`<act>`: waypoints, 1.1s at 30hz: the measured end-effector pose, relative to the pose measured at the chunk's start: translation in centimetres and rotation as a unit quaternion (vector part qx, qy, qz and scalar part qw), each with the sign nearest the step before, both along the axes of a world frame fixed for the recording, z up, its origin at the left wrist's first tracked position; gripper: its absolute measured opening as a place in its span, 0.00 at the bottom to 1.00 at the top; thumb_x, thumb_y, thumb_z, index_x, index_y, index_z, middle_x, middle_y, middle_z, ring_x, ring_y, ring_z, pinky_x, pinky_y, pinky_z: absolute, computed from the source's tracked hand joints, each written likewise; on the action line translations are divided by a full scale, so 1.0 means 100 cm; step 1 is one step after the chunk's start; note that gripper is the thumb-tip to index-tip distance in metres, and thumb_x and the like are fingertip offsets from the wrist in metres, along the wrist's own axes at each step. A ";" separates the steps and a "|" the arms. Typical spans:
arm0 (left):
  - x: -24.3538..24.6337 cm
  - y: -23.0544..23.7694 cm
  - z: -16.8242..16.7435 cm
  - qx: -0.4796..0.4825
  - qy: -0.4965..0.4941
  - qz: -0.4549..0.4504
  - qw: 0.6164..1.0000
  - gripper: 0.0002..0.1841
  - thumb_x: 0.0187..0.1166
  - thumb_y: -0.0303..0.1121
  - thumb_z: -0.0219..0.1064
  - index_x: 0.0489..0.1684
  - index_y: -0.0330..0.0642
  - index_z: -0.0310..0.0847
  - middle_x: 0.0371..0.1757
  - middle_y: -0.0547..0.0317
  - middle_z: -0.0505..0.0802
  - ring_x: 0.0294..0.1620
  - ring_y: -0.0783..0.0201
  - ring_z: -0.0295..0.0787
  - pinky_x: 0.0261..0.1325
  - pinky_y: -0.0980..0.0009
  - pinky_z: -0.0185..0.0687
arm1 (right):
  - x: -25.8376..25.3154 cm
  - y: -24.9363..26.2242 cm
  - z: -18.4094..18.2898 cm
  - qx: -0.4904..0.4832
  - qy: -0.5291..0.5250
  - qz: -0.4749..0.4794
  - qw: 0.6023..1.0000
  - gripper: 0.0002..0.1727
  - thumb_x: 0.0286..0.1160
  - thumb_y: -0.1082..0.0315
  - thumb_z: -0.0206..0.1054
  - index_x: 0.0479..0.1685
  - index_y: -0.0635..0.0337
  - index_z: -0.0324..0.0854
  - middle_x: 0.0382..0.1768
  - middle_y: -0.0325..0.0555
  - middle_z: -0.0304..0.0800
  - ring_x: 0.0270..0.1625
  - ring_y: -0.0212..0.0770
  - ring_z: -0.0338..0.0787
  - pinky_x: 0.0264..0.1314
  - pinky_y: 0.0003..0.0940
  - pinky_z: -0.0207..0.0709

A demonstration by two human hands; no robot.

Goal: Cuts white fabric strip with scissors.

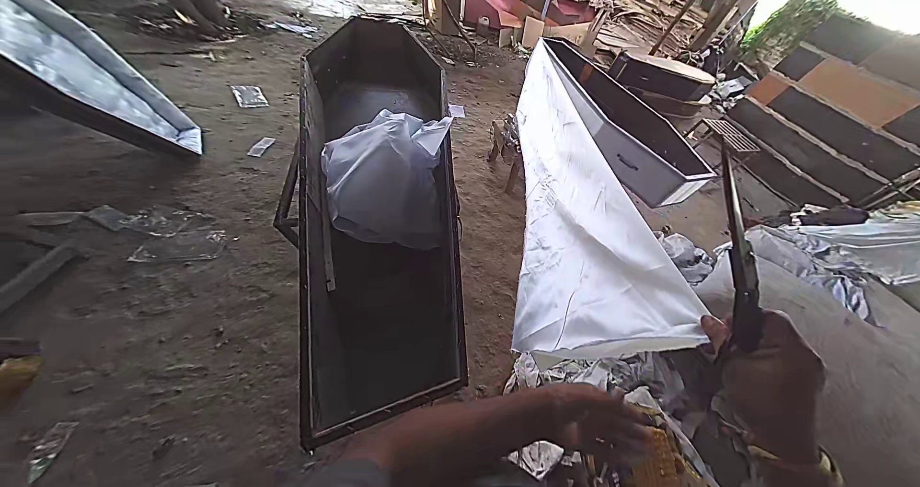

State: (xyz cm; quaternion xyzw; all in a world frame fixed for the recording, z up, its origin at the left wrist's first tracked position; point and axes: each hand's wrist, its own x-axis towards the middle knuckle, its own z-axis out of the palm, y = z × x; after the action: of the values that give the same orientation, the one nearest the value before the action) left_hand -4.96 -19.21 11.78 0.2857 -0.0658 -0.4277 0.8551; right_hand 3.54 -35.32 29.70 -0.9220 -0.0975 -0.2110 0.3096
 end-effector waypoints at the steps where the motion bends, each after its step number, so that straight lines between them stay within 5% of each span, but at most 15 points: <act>1: 0.005 -0.012 0.010 -0.074 -0.029 0.026 0.996 0.33 0.92 0.56 0.42 0.80 0.38 0.70 0.76 0.47 0.84 0.77 0.53 0.81 0.80 0.53 0.74 | -0.002 0.003 -0.003 -0.002 0.001 -0.001 1.000 0.20 0.68 0.61 0.75 0.47 0.70 0.81 0.29 0.56 0.88 0.28 0.53 0.90 0.32 0.61 0.83; 4: 0.028 -0.043 0.045 -0.221 -0.071 0.107 0.967 0.45 0.71 0.73 0.64 0.80 0.45 0.74 0.76 0.51 0.85 0.79 0.53 0.79 0.83 0.51 0.71 | -0.009 0.014 -0.008 -0.032 -0.021 0.000 0.999 0.21 0.68 0.57 0.73 0.46 0.69 0.81 0.25 0.55 0.87 0.26 0.56 0.89 0.30 0.64 0.80; 7: 0.049 -0.054 0.073 -0.274 -0.041 0.157 0.948 0.45 0.58 0.79 0.68 0.64 0.51 0.86 0.59 0.61 0.94 0.65 0.65 0.89 0.73 0.63 0.80 | -0.018 0.027 -0.015 -0.074 -0.065 0.004 0.995 0.16 0.67 0.61 0.72 0.42 0.68 0.82 0.21 0.54 0.85 0.23 0.57 0.87 0.25 0.62 0.76; 11: 0.059 -0.043 0.095 -0.271 0.084 0.227 0.932 0.33 0.86 0.66 0.45 0.54 0.49 0.85 0.48 0.59 0.96 0.52 0.67 0.93 0.60 0.68 0.86 | -0.022 0.039 -0.026 -0.105 -0.115 0.012 0.988 0.13 0.62 0.62 0.68 0.33 0.65 0.81 0.16 0.50 0.82 0.18 0.55 0.85 0.17 0.56 0.73; 13: 0.058 -0.041 0.090 -0.282 0.128 0.244 0.919 0.26 0.91 0.57 0.45 0.50 0.49 0.84 0.44 0.57 0.95 0.48 0.65 0.93 0.56 0.67 0.87 | -0.023 0.044 -0.033 -0.096 -0.111 0.013 0.989 0.14 0.61 0.59 0.67 0.32 0.64 0.81 0.14 0.47 0.80 0.16 0.53 0.84 0.16 0.53 0.72; 22: 0.044 -0.032 0.063 -0.308 0.150 0.255 0.904 0.20 0.91 0.46 0.51 0.45 0.46 0.87 0.42 0.54 0.95 0.46 0.60 0.94 0.55 0.62 0.89 | -0.031 0.051 -0.052 -0.100 -0.106 0.003 0.989 0.10 0.50 0.63 0.69 0.24 0.60 0.77 0.10 0.43 0.74 0.12 0.50 0.81 0.13 0.50 0.69; 27: 0.043 -0.027 0.071 -0.310 0.144 0.264 0.902 0.13 0.82 0.40 0.61 0.35 0.47 0.91 0.36 0.56 0.95 0.39 0.63 0.94 0.48 0.65 0.90 | -0.040 0.054 -0.050 -0.072 -0.078 0.001 0.994 0.08 0.49 0.69 0.72 0.28 0.64 0.82 0.14 0.51 0.83 0.17 0.56 0.87 0.17 0.56 0.75; 33: 0.041 -0.027 0.075 -0.294 0.139 0.289 0.901 0.13 0.81 0.36 0.59 0.30 0.48 0.90 0.32 0.58 0.95 0.33 0.66 0.93 0.43 0.68 0.90 | -0.044 0.054 -0.058 -0.077 -0.132 -0.001 0.988 0.08 0.55 0.66 0.70 0.25 0.64 0.82 0.15 0.51 0.84 0.16 0.54 0.88 0.14 0.52 0.75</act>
State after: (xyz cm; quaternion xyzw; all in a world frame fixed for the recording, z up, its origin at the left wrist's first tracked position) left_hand -0.83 -21.95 19.27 -0.0346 0.0159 -0.1587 0.9866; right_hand -0.85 -29.95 23.93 -0.9071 -0.1523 -0.3234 0.2222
